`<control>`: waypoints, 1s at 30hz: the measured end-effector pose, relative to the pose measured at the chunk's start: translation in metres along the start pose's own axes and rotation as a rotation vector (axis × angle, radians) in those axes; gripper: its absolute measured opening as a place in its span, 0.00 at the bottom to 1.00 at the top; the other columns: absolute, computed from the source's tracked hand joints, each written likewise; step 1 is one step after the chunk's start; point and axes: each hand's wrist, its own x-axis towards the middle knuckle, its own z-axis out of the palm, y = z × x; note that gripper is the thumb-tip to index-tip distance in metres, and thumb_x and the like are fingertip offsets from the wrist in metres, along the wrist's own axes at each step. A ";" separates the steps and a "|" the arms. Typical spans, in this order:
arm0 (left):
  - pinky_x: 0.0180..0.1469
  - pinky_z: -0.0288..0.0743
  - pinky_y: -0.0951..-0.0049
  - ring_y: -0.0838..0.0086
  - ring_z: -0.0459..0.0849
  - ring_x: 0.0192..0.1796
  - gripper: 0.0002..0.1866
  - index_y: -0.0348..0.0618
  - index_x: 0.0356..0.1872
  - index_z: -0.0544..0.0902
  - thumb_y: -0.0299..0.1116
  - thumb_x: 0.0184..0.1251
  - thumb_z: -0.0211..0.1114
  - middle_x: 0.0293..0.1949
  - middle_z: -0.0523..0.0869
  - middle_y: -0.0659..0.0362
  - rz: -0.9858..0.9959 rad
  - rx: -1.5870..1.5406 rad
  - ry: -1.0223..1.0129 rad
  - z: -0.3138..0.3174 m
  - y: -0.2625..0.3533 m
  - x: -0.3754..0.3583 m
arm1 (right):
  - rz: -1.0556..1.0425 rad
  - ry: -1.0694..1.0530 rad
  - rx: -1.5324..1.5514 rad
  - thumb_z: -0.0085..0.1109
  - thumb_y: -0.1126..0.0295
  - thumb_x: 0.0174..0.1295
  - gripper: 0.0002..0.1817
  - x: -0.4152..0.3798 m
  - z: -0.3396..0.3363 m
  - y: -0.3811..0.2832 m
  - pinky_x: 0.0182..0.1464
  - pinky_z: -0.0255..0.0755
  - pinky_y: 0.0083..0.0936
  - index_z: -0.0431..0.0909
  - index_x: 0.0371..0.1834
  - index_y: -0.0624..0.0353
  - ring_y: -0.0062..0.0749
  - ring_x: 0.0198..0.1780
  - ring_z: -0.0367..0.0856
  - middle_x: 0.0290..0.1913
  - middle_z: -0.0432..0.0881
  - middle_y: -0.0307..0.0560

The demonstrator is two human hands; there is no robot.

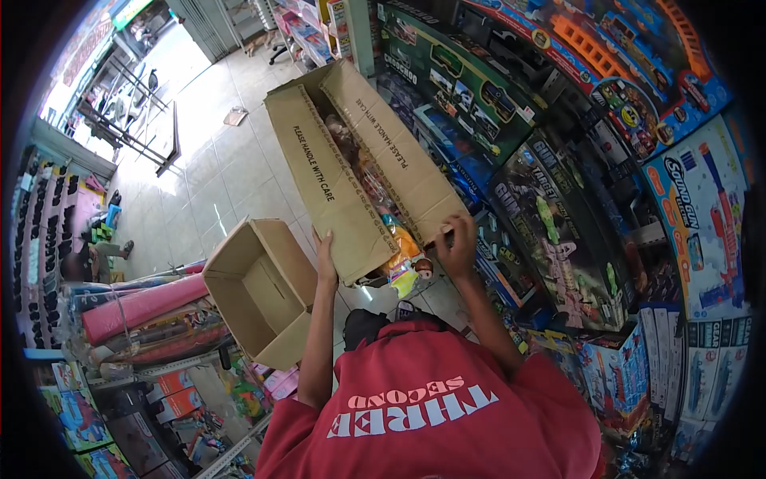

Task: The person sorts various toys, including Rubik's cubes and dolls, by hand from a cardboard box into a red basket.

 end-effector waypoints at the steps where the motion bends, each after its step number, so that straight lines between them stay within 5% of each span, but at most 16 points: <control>1: 0.62 0.68 0.65 0.62 0.69 0.64 0.36 0.45 0.72 0.48 0.43 0.69 0.54 0.65 0.63 0.48 -0.002 0.007 0.001 0.001 0.000 0.001 | 0.024 0.016 -0.058 0.58 0.60 0.59 0.19 0.008 -0.006 0.007 0.56 0.63 0.43 0.72 0.48 0.62 0.50 0.53 0.71 0.51 0.73 0.56; 5: 0.59 0.72 0.64 0.62 0.72 0.62 0.34 0.45 0.71 0.52 0.50 0.70 0.50 0.63 0.66 0.47 -0.031 -0.037 -0.016 -0.006 -0.010 0.018 | 0.391 -0.171 0.197 0.51 0.48 0.65 0.32 0.032 -0.009 0.048 0.64 0.56 0.46 0.65 0.63 0.63 0.50 0.63 0.65 0.63 0.66 0.57; 8: 0.58 0.73 0.64 0.63 0.75 0.59 0.34 0.44 0.69 0.58 0.56 0.71 0.44 0.60 0.70 0.48 -0.109 -0.158 -0.081 -0.014 -0.010 0.029 | 0.899 -0.338 0.864 0.36 0.37 0.67 0.40 0.022 0.008 0.097 0.68 0.55 0.35 0.61 0.68 0.61 0.38 0.68 0.62 0.67 0.66 0.50; 12: 0.56 0.75 0.65 0.64 0.77 0.56 0.37 0.42 0.65 0.64 0.64 0.70 0.39 0.57 0.74 0.49 -0.073 -0.164 -0.021 -0.011 -0.007 0.031 | 0.964 -0.628 1.293 0.35 0.37 0.68 0.40 0.049 0.010 0.085 0.67 0.59 0.32 0.59 0.70 0.60 0.33 0.66 0.66 0.67 0.66 0.48; 14: 0.60 0.71 0.64 0.63 0.73 0.61 0.39 0.43 0.69 0.59 0.64 0.70 0.38 0.62 0.70 0.49 -0.078 -0.163 -0.040 -0.030 -0.023 0.044 | 0.991 -0.729 1.380 0.36 0.37 0.68 0.40 0.058 0.019 0.076 0.67 0.60 0.32 0.59 0.70 0.60 0.33 0.66 0.66 0.67 0.67 0.48; 24: 0.69 0.58 0.63 0.63 0.58 0.71 0.39 0.46 0.74 0.47 0.63 0.72 0.36 0.72 0.54 0.52 -0.088 -0.096 -0.024 -0.047 -0.070 0.082 | 1.114 -0.818 1.347 0.40 0.38 0.66 0.40 0.061 0.062 0.047 0.65 0.63 0.28 0.59 0.70 0.60 0.32 0.63 0.70 0.65 0.69 0.49; 26: 0.72 0.49 0.64 0.64 0.50 0.74 0.38 0.48 0.75 0.43 0.61 0.73 0.35 0.74 0.46 0.55 -0.059 -0.075 -0.118 -0.050 -0.070 0.075 | 1.129 -0.805 1.329 0.41 0.38 0.66 0.40 0.049 0.062 0.040 0.64 0.64 0.28 0.59 0.70 0.60 0.32 0.63 0.70 0.65 0.69 0.49; 28: 0.69 0.54 0.65 0.65 0.56 0.70 0.38 0.46 0.73 0.47 0.62 0.72 0.35 0.70 0.53 0.54 -0.108 -0.014 -0.099 -0.038 -0.048 0.047 | 1.146 -0.793 1.346 0.42 0.38 0.66 0.40 0.039 0.059 0.030 0.64 0.64 0.27 0.59 0.70 0.60 0.32 0.63 0.71 0.65 0.69 0.49; 30: 0.59 0.74 0.66 0.65 0.76 0.59 0.40 0.41 0.69 0.61 0.65 0.70 0.35 0.60 0.73 0.49 -0.226 0.097 0.028 -0.003 0.009 0.000 | 1.161 -0.793 1.409 0.43 0.39 0.66 0.40 0.026 0.052 0.014 0.63 0.66 0.27 0.59 0.70 0.60 0.31 0.61 0.72 0.64 0.70 0.48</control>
